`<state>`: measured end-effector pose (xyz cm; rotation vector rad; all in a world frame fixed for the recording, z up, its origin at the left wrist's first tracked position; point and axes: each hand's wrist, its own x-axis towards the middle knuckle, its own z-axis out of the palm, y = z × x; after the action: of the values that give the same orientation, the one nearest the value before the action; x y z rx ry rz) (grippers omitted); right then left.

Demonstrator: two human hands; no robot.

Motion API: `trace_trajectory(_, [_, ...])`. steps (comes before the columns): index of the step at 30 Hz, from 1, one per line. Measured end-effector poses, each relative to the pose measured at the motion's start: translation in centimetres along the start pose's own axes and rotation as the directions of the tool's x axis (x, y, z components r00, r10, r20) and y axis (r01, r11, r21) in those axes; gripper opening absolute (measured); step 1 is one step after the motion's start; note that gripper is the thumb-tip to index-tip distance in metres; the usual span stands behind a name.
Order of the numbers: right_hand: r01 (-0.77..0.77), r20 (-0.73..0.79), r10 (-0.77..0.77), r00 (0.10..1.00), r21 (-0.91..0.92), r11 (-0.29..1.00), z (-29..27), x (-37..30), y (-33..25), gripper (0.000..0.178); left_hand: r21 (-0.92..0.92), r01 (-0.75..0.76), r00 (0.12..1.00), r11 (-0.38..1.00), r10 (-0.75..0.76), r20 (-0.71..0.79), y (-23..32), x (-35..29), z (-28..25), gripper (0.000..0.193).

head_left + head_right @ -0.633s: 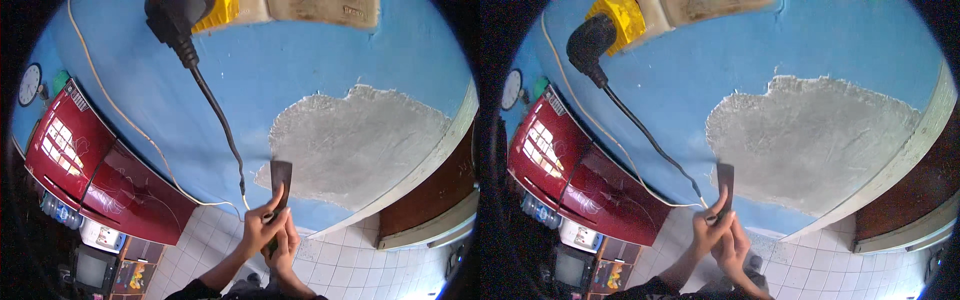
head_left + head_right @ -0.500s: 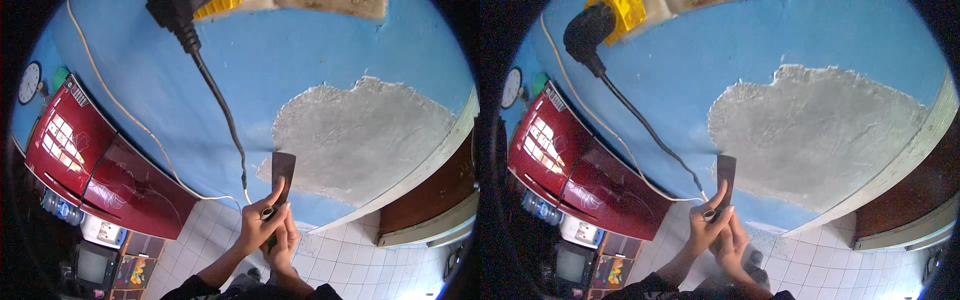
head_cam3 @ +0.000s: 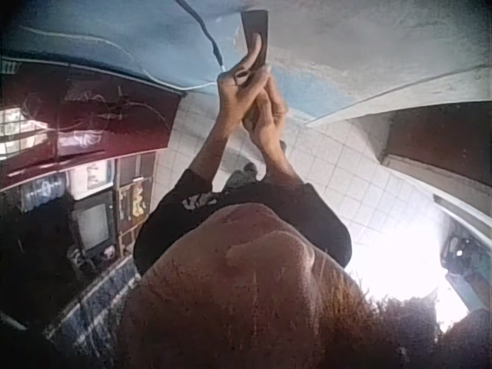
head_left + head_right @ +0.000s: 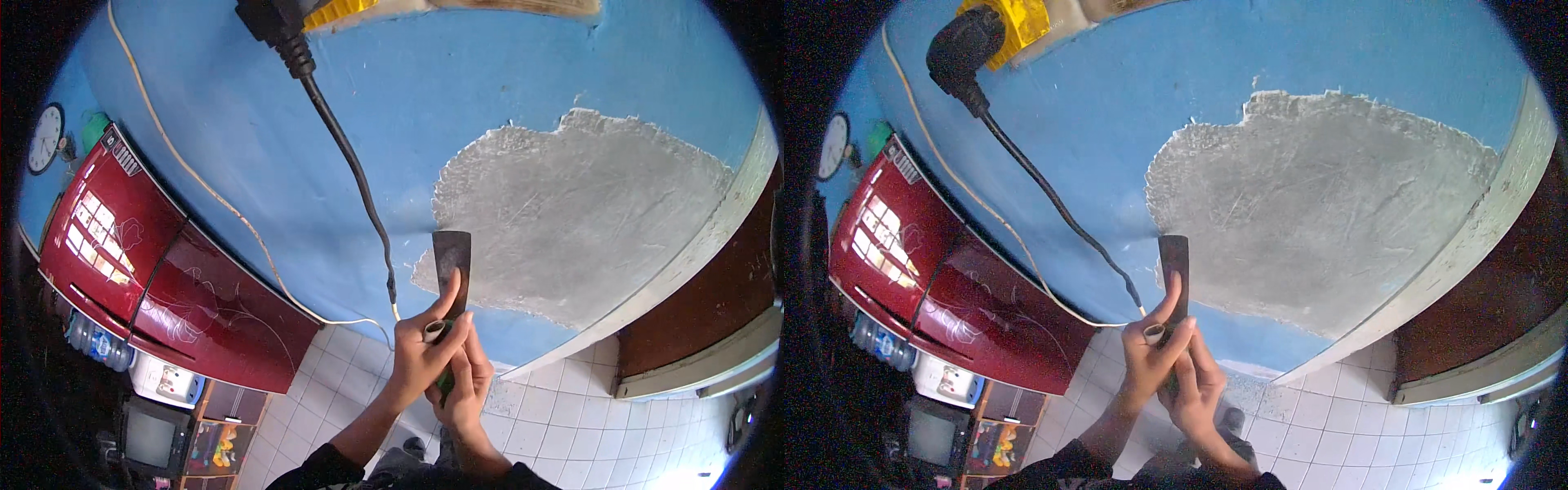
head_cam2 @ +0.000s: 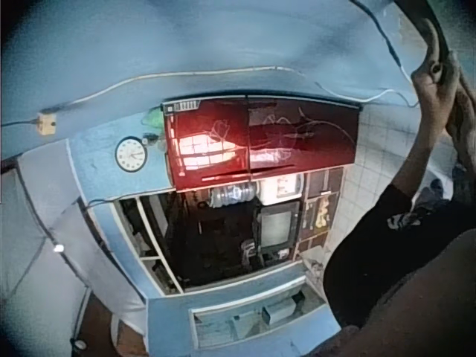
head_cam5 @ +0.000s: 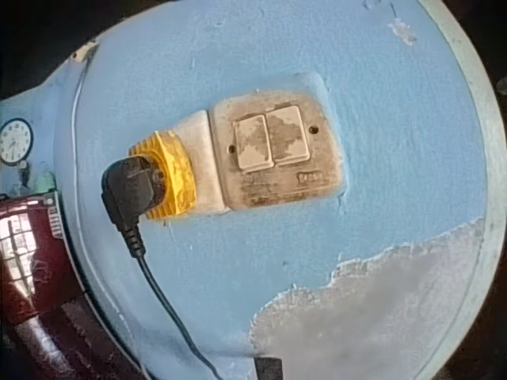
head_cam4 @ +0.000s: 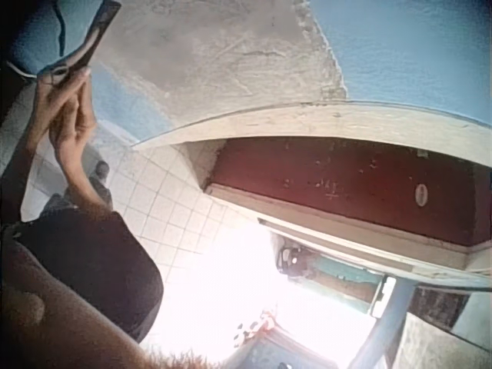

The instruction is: The person scrapes paint off a wall using a scraper tool.

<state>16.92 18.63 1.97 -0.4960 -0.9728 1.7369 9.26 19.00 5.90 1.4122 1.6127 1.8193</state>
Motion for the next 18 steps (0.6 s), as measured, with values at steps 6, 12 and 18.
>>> trace_trajectory(6, [0.050, -0.023, -0.049, 0.999, 0.019, 0.999, -0.8, -0.5, 0.5, 0.041, 0.053, -0.101, 0.995, 0.994, 0.099, 0.024, -1.2, -1.3, 0.7, 0.046])
trace_trajectory(12, [0.163, 0.064, -0.158, 0.985, -0.093, 0.982, -0.4, 1.6, -0.3, 0.035, 0.019, 0.000, 1.000, 1.000, 0.000, -0.024, 1.0, 0.5, 0.6, 0.049])
trace_trajectory(18, [0.046, -0.024, -0.047, 0.999, -0.037, 0.998, -0.6, -0.5, 0.1, 0.037, 0.168, 0.020, 0.998, 0.986, -0.011, -0.055, 1.6, 0.2, 0.7, 0.047])
